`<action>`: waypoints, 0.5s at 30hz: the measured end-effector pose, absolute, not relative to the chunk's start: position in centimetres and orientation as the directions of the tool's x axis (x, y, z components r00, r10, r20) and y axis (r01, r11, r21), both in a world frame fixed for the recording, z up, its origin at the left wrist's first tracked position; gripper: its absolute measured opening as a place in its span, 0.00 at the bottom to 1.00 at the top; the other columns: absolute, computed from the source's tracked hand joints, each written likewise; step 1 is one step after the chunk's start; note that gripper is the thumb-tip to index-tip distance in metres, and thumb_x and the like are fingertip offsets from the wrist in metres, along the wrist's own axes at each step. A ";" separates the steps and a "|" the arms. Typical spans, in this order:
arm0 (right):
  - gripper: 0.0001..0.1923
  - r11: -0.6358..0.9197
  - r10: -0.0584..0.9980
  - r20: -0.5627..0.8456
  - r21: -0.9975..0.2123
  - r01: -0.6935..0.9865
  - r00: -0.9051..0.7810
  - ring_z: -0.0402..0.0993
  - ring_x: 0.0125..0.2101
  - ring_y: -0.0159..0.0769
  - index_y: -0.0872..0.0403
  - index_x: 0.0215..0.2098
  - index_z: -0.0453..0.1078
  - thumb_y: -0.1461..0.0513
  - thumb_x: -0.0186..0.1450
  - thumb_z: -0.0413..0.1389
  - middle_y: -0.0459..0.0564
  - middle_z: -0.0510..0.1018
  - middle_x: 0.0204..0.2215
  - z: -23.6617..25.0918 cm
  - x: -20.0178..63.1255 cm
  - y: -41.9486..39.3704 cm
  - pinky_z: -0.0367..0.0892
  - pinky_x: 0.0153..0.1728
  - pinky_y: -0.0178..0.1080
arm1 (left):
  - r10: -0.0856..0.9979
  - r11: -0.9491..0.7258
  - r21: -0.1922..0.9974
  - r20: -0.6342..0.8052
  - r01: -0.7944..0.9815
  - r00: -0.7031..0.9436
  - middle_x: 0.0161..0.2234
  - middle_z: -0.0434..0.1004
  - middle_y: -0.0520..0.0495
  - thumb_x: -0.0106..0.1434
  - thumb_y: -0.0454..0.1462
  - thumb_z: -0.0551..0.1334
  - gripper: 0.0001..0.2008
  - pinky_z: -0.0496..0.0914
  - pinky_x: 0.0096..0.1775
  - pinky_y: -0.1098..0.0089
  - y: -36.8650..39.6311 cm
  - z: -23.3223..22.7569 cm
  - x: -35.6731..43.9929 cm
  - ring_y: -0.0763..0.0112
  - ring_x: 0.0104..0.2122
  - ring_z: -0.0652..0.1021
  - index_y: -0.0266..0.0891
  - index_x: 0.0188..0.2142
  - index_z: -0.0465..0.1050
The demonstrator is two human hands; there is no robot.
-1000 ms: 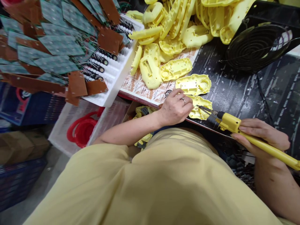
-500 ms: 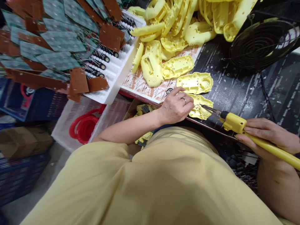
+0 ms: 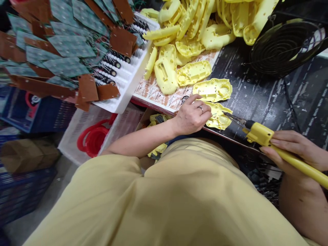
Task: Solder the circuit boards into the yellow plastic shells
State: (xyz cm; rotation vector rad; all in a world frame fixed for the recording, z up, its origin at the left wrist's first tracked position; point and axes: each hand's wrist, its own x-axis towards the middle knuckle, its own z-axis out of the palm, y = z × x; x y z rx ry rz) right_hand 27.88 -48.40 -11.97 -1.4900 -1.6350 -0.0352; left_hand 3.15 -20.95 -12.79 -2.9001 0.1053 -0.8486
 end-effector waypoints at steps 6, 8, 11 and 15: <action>0.39 0.204 0.658 0.732 -0.400 0.893 0.177 0.86 0.31 0.40 0.41 0.72 0.72 0.64 0.66 0.74 0.47 0.88 0.38 -11.9 25.3 -48.1 0.84 0.30 0.37 | -0.065 -0.998 -0.023 0.541 -0.062 0.838 0.40 0.88 0.47 0.77 0.31 0.62 0.09 0.78 0.55 0.53 -21.0 -13.0 3.0 0.66 0.39 0.81 0.40 0.39 0.79; 0.40 0.179 0.635 0.754 -0.356 0.917 0.168 0.86 0.29 0.41 0.41 0.73 0.71 0.61 0.66 0.75 0.47 0.88 0.37 -11.9 25.0 -48.2 0.83 0.28 0.38 | -0.045 -0.999 -0.010 0.502 -0.046 0.864 0.41 0.88 0.47 0.78 0.32 0.61 0.10 0.77 0.56 0.52 -21.1 -12.9 3.0 0.66 0.40 0.81 0.40 0.39 0.79; 0.36 0.215 0.649 0.734 -0.428 0.878 0.199 0.85 0.28 0.40 0.40 0.69 0.76 0.62 0.65 0.75 0.46 0.88 0.37 -11.4 24.3 -48.4 0.82 0.26 0.37 | -0.016 -0.999 0.027 0.449 -0.031 0.893 0.42 0.88 0.47 0.79 0.32 0.59 0.11 0.76 0.59 0.51 -21.1 -12.8 2.8 0.66 0.41 0.81 0.41 0.40 0.80; 0.22 0.206 0.709 0.656 -0.543 0.814 0.258 0.85 0.30 0.38 0.44 0.56 0.82 0.66 0.65 0.74 0.46 0.86 0.34 -10.8 23.4 -49.0 0.80 0.26 0.34 | 0.047 -0.989 0.146 0.431 -0.019 0.901 0.44 0.89 0.47 0.80 0.34 0.60 0.10 0.76 0.60 0.51 -20.9 -13.1 2.7 0.65 0.43 0.82 0.43 0.46 0.83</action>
